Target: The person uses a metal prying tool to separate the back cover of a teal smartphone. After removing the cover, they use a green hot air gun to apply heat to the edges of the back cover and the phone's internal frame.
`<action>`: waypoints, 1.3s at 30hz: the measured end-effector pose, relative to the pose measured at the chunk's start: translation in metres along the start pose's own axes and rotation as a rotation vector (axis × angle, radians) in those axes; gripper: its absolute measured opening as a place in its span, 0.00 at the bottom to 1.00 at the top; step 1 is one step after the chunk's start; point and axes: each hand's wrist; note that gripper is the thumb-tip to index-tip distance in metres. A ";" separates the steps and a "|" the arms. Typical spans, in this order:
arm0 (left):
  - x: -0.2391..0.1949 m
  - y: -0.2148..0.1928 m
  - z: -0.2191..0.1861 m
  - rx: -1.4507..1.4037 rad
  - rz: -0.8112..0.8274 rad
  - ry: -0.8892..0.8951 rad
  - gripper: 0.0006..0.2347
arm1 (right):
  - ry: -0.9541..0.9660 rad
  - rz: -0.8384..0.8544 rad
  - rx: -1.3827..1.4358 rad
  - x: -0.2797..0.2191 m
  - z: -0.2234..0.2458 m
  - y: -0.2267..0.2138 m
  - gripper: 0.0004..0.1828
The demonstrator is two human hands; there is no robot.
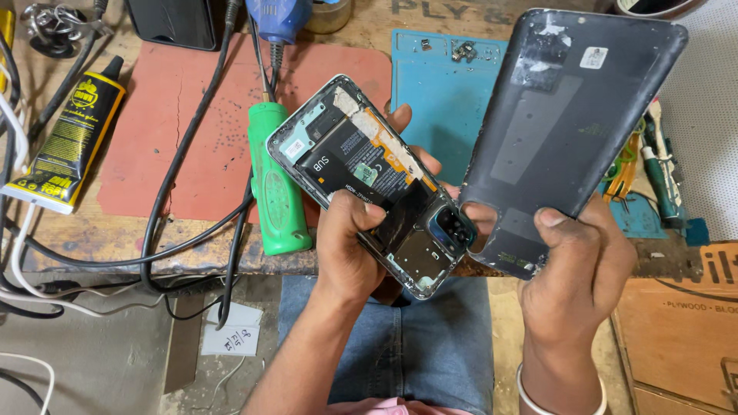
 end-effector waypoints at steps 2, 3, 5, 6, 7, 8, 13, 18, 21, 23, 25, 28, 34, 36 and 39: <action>-0.001 0.000 0.000 -0.029 -0.003 -0.002 0.41 | -0.172 0.030 -0.230 0.002 -0.001 -0.001 0.08; -0.001 0.000 0.000 -0.045 -0.002 -0.003 0.41 | -0.158 0.019 -0.202 0.003 0.000 -0.001 0.08; -0.002 0.000 -0.001 -0.026 0.002 0.004 0.42 | -0.032 -0.028 0.004 0.003 0.003 0.000 0.11; -0.002 0.001 -0.001 -0.016 0.003 0.008 0.42 | 0.046 -0.047 0.093 0.003 0.006 0.001 0.12; -0.002 0.001 -0.001 -0.028 0.025 0.012 0.42 | 0.122 -0.074 0.185 0.003 0.009 0.002 0.14; -0.003 0.001 -0.002 -0.040 0.046 0.016 0.43 | 0.163 -0.082 0.188 0.002 0.014 0.002 0.15; -0.010 0.001 -0.006 -0.062 0.087 0.005 0.42 | 0.176 -0.072 0.189 -0.002 0.035 0.005 0.18; -0.012 0.003 -0.008 -0.048 0.063 0.010 0.42 | 0.178 -0.085 0.161 0.001 0.039 0.005 0.16; -0.012 0.003 -0.010 -0.072 0.066 0.021 0.43 | 0.133 -0.107 0.207 0.004 0.032 0.000 0.13; -0.011 0.001 -0.010 -0.127 0.070 0.026 0.43 | 0.094 -0.122 0.252 0.005 0.027 -0.006 0.10; -0.011 0.000 -0.009 -0.156 0.070 0.032 0.43 | 0.104 -0.133 0.280 0.002 0.022 -0.010 0.11; -0.009 0.000 -0.008 -0.146 0.070 0.061 0.43 | 0.155 -0.137 0.329 0.004 0.010 -0.017 0.15; -0.011 -0.005 -0.012 -0.158 -0.018 0.236 0.38 | 0.217 -0.487 0.666 0.013 -0.024 -0.039 0.06; -0.011 -0.004 -0.010 -0.122 -0.038 0.281 0.38 | 0.223 -0.409 0.542 0.016 -0.032 -0.050 0.06; -0.010 0.000 -0.005 -0.045 -0.065 0.281 0.40 | 0.227 -0.322 0.353 0.014 -0.037 -0.058 0.06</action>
Point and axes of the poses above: each hand's wrist, its own x-axis towards the middle knuckle, its own y-axis out of the palm, z = x × y, and after that the axes turned 6 degrees about z, right-handed
